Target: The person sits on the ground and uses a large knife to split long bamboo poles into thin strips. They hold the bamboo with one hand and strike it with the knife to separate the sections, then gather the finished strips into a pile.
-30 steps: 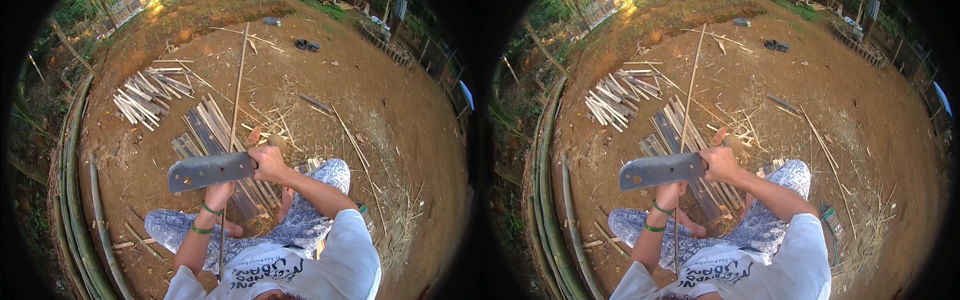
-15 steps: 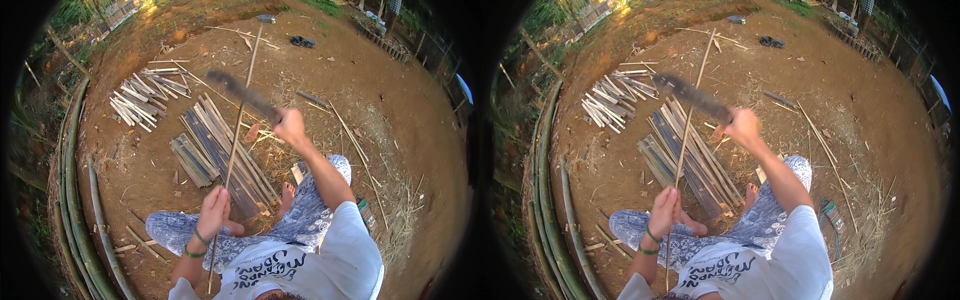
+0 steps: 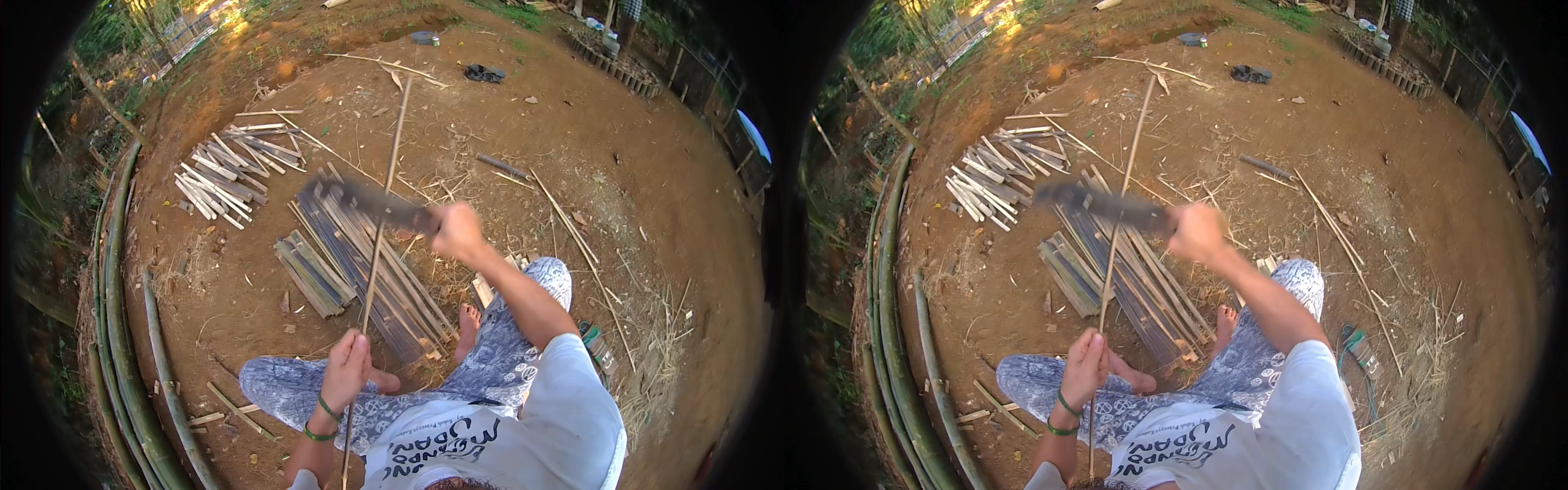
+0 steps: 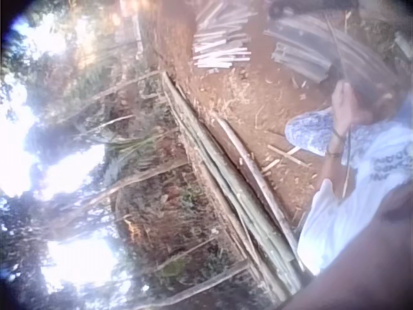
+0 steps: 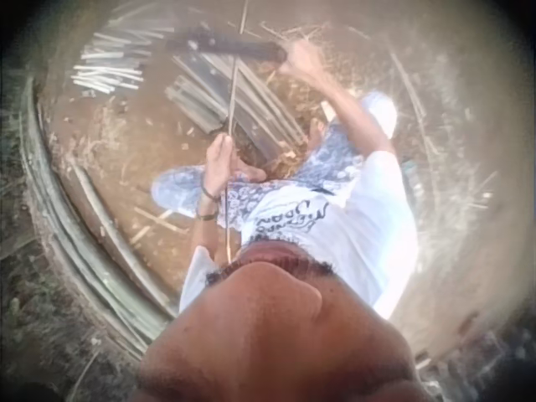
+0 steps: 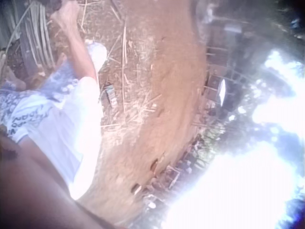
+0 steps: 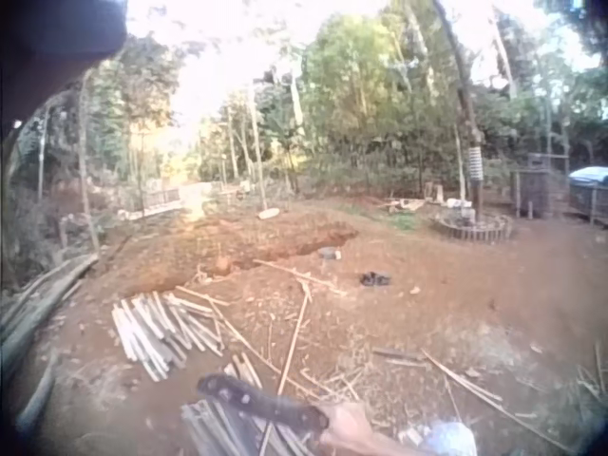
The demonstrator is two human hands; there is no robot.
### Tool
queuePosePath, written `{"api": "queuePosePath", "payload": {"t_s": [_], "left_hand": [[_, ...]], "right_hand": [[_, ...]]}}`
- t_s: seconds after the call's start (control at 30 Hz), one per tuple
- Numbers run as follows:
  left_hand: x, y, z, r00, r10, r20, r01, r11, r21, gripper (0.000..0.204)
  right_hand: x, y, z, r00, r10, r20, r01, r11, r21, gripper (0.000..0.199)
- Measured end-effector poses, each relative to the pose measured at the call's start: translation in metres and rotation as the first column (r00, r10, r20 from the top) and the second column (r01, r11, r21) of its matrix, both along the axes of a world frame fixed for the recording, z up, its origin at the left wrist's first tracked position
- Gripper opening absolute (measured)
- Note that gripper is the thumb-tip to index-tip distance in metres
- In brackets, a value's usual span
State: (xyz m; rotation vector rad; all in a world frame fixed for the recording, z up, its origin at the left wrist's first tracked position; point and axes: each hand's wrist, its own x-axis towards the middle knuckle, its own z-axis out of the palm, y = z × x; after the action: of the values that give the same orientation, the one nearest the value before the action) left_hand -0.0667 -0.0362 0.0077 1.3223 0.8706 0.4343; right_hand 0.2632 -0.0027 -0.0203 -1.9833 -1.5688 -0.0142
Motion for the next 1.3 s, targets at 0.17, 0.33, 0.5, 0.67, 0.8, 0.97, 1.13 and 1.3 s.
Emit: {"api": "queuePosePath", "payload": {"t_s": [0.17, 0.33, 0.5, 0.67, 0.8, 0.97, 1.13, 1.3], "left_hand": [[-0.012, -0.006, -0.008, 0.996, -0.014, -0.087, 0.03, 0.982, 0.187, 0.029], [-0.051, -0.039, -0.008, 0.996, -0.002, -0.091, 0.017, 0.985, 0.17, 0.027], [-0.098, -0.078, 0.002, 0.989, 0.045, -0.142, -0.043, 0.999, 0.021, 0.025], [-0.14, -0.105, -0.016, 0.997, 0.062, -0.047, -0.068, 0.989, -0.133, 0.027], [-0.12, -0.081, -0.02, 0.988, 0.145, -0.055, -0.155, 0.935, -0.319, 0.031], [-0.064, -0.036, -0.023, 0.976, 0.1, 0.193, 0.005, 0.876, -0.483, 0.031], [-0.04, -0.03, -0.02, 0.979, 0.091, 0.182, -0.027, 0.944, -0.328, 0.035], [-0.061, -0.061, -0.024, 0.998, 0.001, 0.058, 0.002, 0.999, -0.037, 0.032]], "right_hand": [[-0.007, -0.011, -0.002, 0.983, 0.139, 0.12, -0.139, 0.99, -0.011, 0.023], [0.031, -0.005, 0.021, 0.997, 0.035, 0.07, -0.033, 0.999, -0.025, 0.017], [0.067, 0.005, 0.012, 0.984, -0.179, 0.0, 0.177, 0.974, -0.138, 0.025], [0.125, 0.002, 0.0, 0.91, -0.398, -0.117, 0.395, 0.917, -0.054, 0.025], [0.072, -0.002, 0.006, 0.916, -0.246, -0.318, 0.289, 0.953, 0.094, 0.026], [-0.056, -0.037, 0.003, 0.986, 0.163, 0.033, -0.161, 0.985, -0.067, 0.023], [-0.091, -0.049, -0.007, 0.933, 0.354, 0.07, -0.358, 0.932, 0.058, 0.022], [-0.031, -0.027, 0.017, 0.993, 0.115, 0.037, -0.115, 0.993, 0.009, 0.019]]}}
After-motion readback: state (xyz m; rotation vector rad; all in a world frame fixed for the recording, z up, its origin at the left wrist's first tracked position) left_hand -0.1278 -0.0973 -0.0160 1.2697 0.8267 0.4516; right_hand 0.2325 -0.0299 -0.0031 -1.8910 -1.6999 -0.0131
